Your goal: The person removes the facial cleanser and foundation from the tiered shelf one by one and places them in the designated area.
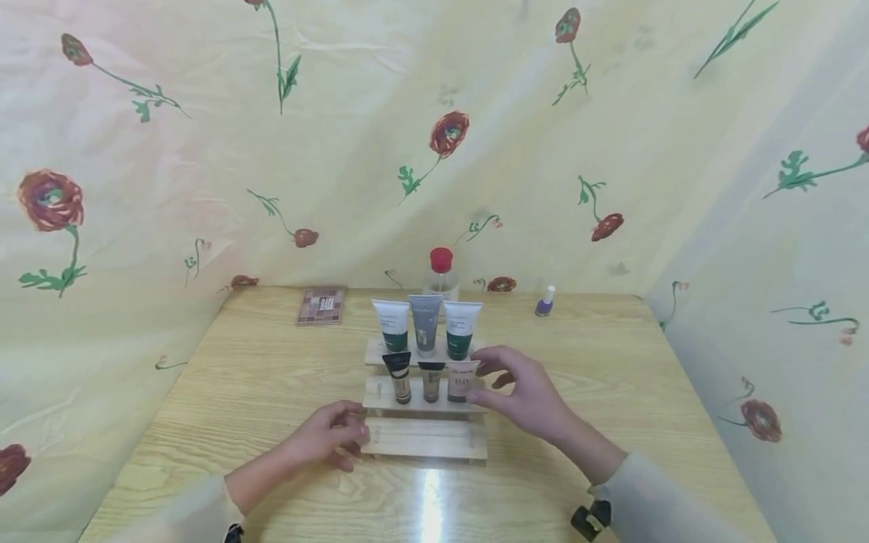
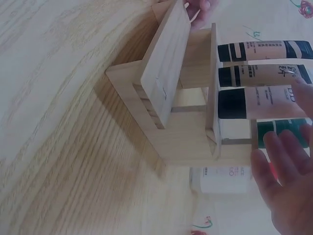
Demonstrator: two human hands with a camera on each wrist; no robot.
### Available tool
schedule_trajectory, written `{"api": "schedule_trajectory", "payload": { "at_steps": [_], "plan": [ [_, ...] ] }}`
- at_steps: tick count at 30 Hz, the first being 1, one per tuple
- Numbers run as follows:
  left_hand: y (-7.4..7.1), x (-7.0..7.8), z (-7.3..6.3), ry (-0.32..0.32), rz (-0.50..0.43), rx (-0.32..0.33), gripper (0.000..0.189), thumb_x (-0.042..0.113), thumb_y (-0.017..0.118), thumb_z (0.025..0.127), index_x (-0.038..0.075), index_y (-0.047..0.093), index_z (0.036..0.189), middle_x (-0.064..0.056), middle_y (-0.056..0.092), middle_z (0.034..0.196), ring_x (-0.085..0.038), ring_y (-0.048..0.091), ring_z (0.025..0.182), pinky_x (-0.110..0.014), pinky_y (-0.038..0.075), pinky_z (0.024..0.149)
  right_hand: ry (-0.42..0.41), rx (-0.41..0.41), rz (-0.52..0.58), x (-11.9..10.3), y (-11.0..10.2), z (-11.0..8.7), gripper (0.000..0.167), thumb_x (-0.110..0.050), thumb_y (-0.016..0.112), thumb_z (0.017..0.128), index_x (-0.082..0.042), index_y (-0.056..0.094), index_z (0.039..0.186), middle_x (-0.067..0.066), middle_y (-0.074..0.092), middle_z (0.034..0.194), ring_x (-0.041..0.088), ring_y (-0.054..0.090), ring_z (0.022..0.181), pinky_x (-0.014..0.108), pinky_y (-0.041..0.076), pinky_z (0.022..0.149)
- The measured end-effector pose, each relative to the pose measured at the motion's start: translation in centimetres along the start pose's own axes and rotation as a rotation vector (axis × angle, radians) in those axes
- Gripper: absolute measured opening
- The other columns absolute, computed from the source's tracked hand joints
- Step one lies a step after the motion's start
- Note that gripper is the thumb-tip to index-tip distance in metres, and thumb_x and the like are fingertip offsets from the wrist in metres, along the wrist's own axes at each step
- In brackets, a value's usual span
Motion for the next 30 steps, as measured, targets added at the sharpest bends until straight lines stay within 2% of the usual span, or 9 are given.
{"api": "schedule_trajectory", "payload": {
  "at_steps": [9,19,30],
  "plan": [
    [0.8,-0.2,0.1,0.017,-0.079,0.011,0.058,0.008,0.077,0.091,-0.010,0.047,0.138,-0.017,0.060,0.111,-0.024,0.072,0.082,-0.042,0.068,0.070,0.035,0.027,0.011,-0.2,0.7,0.3,0.037,-0.021,0.084,0.088,-0.018,0.067,0.121,-0.002,0.073,0.110,0.019,0.070,0.098,0.029,0.063,0.078],
    [1.1,0.0,-0.1,0.039,-0.064,0.001,0.060,0.000,0.077,0.088,-0.013,0.045,0.138,-0.015,0.063,0.102,-0.024,0.071,0.077,-0.042,0.068,0.070,0.041,0.059,0.013,-0.5,1.0,0.5,0.031,-0.016,0.083,0.088,-0.019,0.069,0.115,-0.004,0.074,0.105,0.012,0.069,0.095,0.029,0.063,0.077],
    [1.2,0.2,-0.3,0.034,-0.065,0.018,0.063,-0.010,0.074,0.086,-0.014,0.043,0.140,-0.018,0.060,0.105,-0.021,0.069,0.078,-0.040,0.068,0.072,0.054,0.091,-0.027,-0.8,0.8,0.2,0.025,-0.017,0.081,0.090,-0.020,0.070,0.113,-0.007,0.075,0.102,0.006,0.068,0.093,0.027,0.062,0.079]
  ]
}}
Point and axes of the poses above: each hand's wrist, its own z-axis towards the middle knuckle, its own y-axis out of the palm, x = y × z, the point moved 2 cm from there along z, towards the middle knuckle
